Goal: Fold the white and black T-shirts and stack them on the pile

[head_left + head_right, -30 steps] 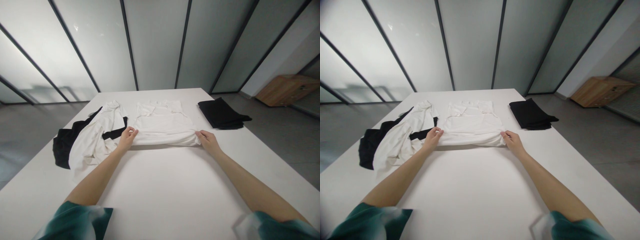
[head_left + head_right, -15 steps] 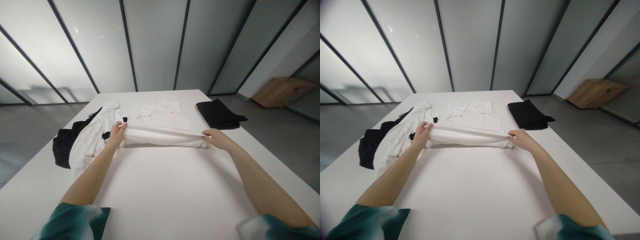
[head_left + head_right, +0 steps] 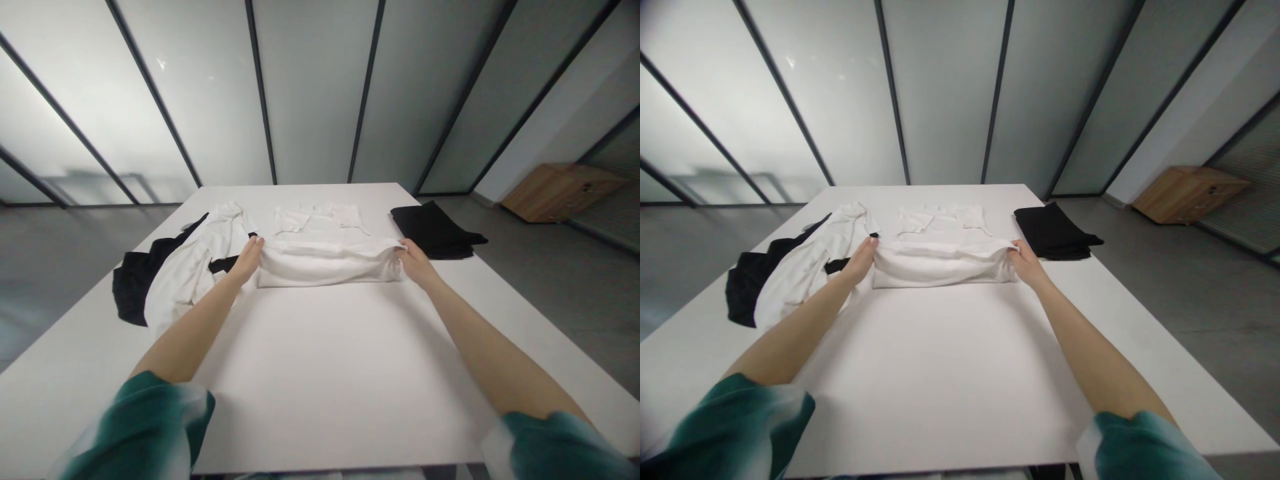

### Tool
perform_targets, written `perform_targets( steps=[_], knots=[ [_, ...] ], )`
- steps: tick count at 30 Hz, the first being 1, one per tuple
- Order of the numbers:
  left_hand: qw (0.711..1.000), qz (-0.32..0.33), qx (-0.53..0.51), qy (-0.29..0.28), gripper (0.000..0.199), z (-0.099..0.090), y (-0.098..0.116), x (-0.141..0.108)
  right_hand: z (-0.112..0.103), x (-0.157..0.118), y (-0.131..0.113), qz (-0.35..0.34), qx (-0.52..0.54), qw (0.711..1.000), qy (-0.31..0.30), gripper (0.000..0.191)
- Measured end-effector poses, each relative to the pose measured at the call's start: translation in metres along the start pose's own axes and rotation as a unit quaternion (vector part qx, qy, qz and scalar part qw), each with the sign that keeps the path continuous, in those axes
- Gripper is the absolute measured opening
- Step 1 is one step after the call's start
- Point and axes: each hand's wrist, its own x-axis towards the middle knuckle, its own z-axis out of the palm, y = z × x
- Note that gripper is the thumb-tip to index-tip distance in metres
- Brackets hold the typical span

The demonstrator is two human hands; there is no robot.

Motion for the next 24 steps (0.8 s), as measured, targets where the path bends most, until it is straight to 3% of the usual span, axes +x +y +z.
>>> perform_targets(
  steps=[3, 6, 12, 16, 19, 22, 24],
  knots=[
    [0.986, 0.010, 0.162, -0.032, 0.028, 0.025, -0.008, 0.003, 0.035, 0.006, -0.004, -0.015, -0.108, 0.992, -0.068, 0.023],
    [0.954, 0.032, 0.289, -0.078, 0.023, 0.035, -0.011, -0.001, 0.051, 0.003, -0.005, -0.047, -0.191, 0.972, -0.127, 0.030],
    [0.911, 0.080, 0.377, -0.142, 0.020, 0.012, -0.007, -0.029, 0.030, -0.036, -0.001, -0.077, -0.286, 0.940, -0.168, 0.033],
    [0.913, 0.071, 0.358, -0.184, 0.022, -0.011, 0.002, -0.066, 0.002, -0.081, -0.006, -0.080, -0.300, 0.931, -0.192, 0.034],
    [0.920, 0.052, 0.290, -0.259, 0.028, -0.032, 0.017, -0.084, -0.025, -0.099, -0.019, -0.044, -0.252, 0.932, -0.258, 0.033],
    [0.951, 0.005, 0.160, -0.264, 0.029, -0.051, 0.035, -0.078, -0.051, -0.087, -0.036, -0.032, -0.107, 0.945, -0.307, 0.027],
    [0.977, -0.040, 0.057, -0.203, 0.029, -0.057, 0.042, -0.058, -0.062, -0.064, -0.043, -0.009, -0.026, 0.964, -0.263, 0.020]
  ],
)
